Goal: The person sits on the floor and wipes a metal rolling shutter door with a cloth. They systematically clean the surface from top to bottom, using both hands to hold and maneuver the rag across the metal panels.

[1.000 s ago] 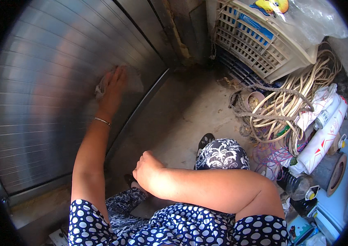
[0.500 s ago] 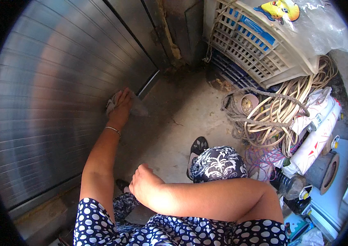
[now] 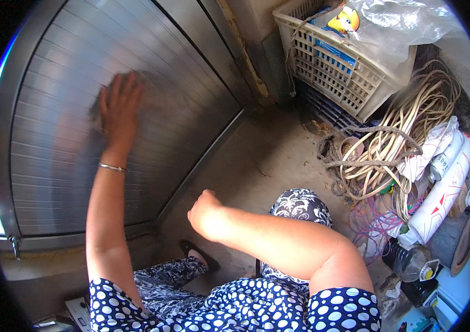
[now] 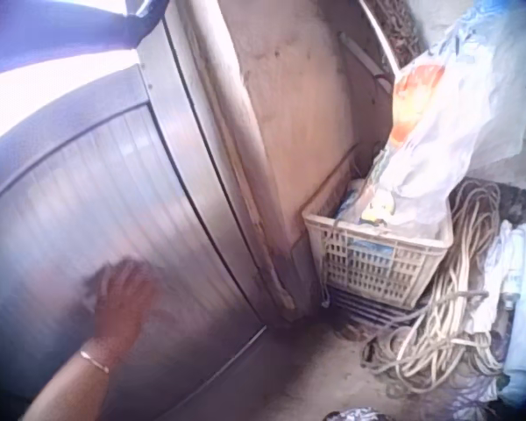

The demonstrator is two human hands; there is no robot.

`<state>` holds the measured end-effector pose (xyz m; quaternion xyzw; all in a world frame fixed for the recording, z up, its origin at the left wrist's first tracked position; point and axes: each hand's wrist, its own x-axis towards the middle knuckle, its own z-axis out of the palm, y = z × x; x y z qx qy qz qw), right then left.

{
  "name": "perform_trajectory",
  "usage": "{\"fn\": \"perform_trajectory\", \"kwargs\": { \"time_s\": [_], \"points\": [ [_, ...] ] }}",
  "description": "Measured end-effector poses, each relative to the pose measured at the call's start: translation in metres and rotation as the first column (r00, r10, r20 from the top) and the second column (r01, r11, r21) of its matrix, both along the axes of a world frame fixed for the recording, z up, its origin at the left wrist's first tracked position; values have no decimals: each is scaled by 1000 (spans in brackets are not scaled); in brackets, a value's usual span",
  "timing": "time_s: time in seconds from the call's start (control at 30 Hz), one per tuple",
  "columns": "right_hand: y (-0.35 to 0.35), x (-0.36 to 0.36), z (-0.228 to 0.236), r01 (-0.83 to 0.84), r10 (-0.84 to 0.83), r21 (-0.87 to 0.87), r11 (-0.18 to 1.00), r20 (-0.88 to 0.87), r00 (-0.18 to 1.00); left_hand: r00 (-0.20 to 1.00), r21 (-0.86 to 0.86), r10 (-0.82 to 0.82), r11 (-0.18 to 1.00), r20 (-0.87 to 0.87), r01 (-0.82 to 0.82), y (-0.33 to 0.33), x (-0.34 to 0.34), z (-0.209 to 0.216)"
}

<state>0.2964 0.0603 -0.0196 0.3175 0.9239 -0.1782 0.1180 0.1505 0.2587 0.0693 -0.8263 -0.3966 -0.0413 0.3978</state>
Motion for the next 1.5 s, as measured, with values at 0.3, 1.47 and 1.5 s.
{"fn": "perform_trajectory", "kwargs": {
  "time_s": [0.3, 1.47, 1.5],
  "points": [
    [9, -7, 0, -9, 13, -46, 999, 82, 997, 970, 461, -232, 871, 77, 171, 49, 17, 166],
    [-22, -3, 8, -61, 61, 3, 998, -50, 997, 1000, -577, -8, 817, -3, 5, 14, 13, -277],
    [-23, -6, 9, -73, 73, -11, 997, -49, 996, 992, -603, -38, 791, 124, 106, 16, 9, -287]
  ]
}}
